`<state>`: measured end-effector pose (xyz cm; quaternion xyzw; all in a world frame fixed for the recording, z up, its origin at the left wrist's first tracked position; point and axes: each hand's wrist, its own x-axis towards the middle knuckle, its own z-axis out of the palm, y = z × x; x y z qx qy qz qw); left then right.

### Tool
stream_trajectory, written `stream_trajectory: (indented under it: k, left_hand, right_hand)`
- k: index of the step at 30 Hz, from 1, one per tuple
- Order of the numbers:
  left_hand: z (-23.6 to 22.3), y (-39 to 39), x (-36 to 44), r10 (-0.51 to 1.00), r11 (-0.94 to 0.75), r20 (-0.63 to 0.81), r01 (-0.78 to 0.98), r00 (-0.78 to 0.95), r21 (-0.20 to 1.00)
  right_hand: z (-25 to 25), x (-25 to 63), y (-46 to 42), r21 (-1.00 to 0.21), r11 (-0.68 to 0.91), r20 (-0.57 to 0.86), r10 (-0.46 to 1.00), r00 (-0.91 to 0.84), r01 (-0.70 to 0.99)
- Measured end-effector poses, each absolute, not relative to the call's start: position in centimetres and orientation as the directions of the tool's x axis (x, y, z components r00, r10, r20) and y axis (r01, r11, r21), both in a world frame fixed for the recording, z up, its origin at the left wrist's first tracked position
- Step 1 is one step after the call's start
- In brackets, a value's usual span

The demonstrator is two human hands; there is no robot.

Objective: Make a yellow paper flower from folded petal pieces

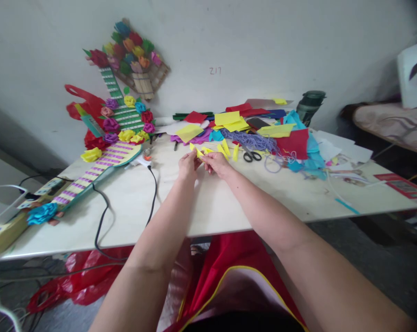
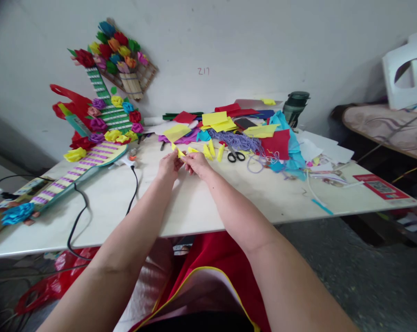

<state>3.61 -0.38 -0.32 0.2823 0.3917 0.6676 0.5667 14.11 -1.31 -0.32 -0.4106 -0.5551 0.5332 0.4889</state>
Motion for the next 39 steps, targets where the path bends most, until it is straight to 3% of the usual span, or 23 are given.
stream_trajectory:
  k: [6,16,26,33,39]
  left_hand:
    - [-0.41,-0.17,3.42,0.972,-0.069,-0.064,-0.537,-0.225,0.841]
    - [-0.70,-0.11,3.28,0.976,-0.070,-0.042,-0.486,-0.215,0.871]
    - [-0.53,-0.01,3.49,0.960,-0.061,-0.075,-0.467,-0.269,0.882]
    - [-0.71,-0.10,3.08,0.969,-0.093,-0.021,-0.442,-0.247,0.892]
    - [-0.88,-0.27,3.02,0.979,-0.139,0.069,-0.374,-0.194,0.917]
  right_hand:
    - [-0.61,14.20,-0.97,-0.992,0.020,0.051,0.968,-0.247,-0.127]
    - [-0.48,13.76,-0.72,-0.992,0.066,0.092,0.962,-0.255,-0.107]
    - [0.15,13.78,-0.97,-0.983,-0.079,-0.026,0.954,-0.298,-0.166]
    - [0.05,13.82,-0.82,-0.984,-0.072,-0.038,0.977,-0.209,-0.162]
    - [-0.58,13.65,-0.44,-0.993,0.013,0.035,0.981,-0.188,-0.119]
